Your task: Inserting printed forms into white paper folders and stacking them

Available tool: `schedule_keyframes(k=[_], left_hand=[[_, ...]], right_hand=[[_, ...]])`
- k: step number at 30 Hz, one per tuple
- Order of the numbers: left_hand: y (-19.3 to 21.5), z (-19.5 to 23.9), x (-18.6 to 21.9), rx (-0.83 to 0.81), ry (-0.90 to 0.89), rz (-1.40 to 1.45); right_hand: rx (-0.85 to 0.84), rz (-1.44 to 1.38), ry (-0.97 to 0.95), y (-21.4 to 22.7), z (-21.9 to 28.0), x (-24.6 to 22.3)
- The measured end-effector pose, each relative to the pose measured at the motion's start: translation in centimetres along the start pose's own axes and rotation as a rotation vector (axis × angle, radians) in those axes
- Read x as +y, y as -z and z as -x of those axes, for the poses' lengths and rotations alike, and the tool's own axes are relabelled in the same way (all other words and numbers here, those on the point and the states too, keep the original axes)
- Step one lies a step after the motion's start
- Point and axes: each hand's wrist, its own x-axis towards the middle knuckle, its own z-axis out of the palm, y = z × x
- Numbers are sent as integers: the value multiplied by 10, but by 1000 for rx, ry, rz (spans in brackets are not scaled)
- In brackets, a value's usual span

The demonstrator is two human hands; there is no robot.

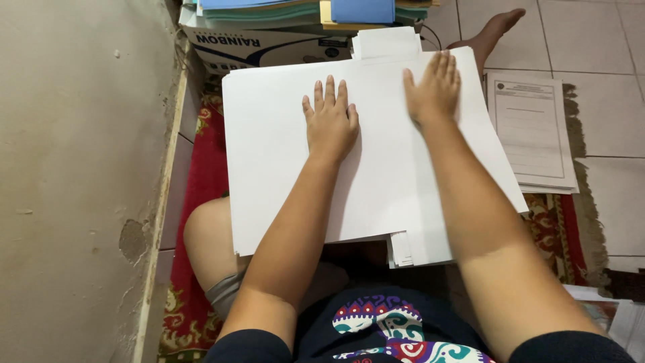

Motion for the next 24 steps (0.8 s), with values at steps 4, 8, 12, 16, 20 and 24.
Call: schedule_keyframes(k=[4, 8, 12, 16, 20, 24], left_hand=[[2, -3, 1, 2, 1, 1], [0, -3, 3, -44, 26, -9], [-3, 1, -1, 49, -9, 12], [-1, 8, 0, -47, 13, -45], [0, 0, -2, 44, -28, -27], [0, 1, -2, 44, -22, -19]], right_hand=[[113, -10, 151, -35, -21, 72], [-8, -9, 186, -33, 30, 111], [-25, 94, 316, -31, 87, 138], [-165, 59, 227, -21, 109, 134], [-107, 38, 264, -22, 65, 128], [-108, 17, 270, -20, 7, 106]])
